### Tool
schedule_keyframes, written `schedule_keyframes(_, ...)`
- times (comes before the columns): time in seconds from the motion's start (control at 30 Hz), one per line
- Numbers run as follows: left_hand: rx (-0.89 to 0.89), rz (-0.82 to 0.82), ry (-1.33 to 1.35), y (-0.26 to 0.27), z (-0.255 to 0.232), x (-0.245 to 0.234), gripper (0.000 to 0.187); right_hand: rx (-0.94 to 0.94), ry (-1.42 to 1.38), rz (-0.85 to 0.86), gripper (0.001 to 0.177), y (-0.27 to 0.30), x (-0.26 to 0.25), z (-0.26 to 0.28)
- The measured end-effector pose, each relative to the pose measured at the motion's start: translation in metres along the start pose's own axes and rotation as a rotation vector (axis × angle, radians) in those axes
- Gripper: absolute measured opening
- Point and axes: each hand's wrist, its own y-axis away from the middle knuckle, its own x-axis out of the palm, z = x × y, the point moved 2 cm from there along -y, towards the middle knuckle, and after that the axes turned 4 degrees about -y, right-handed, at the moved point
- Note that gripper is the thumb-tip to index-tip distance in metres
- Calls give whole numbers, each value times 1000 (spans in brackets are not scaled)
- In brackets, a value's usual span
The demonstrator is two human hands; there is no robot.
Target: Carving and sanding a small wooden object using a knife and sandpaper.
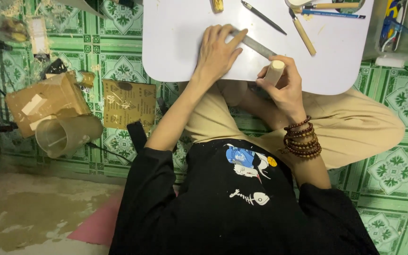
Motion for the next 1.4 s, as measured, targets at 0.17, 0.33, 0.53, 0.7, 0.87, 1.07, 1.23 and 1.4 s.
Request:
schedule_keyframes(0.17,-181,30,-10,12,-3,3,30,-10,221,-6,42,-1,-14,-20)
schedule_keyframes(0.33,-251,76,-39,31,-13,10,40,42,164,106,48,-6,-17,-21)
schedule_keyframes(0.53,-249,-80,-11,44,-21,5,49,-7,146,168,42,-14,-13,-24)
schedule_keyframes(0.7,-169,46,343,40,-5,-17,27,-266,438,234,55,-27,-21,-33)
schedule_keyframes(0.87,-6,428,258,24,14,-16,71,-326,740,373,46,-42,-26,-23)
schedule_keyframes(1.07,147,442,158,3,18,-11,94,-361,1235,471,35,-70,-29,-29)
schedule_keyframes(1.23,136,297,89,-2,20,7,106,-536,1533,482,36,-90,-34,-34)
schedule_keyframes(1.4,162,545,139,-28,35,-23,123,-613,1667,521,37,-104,-30,-32)
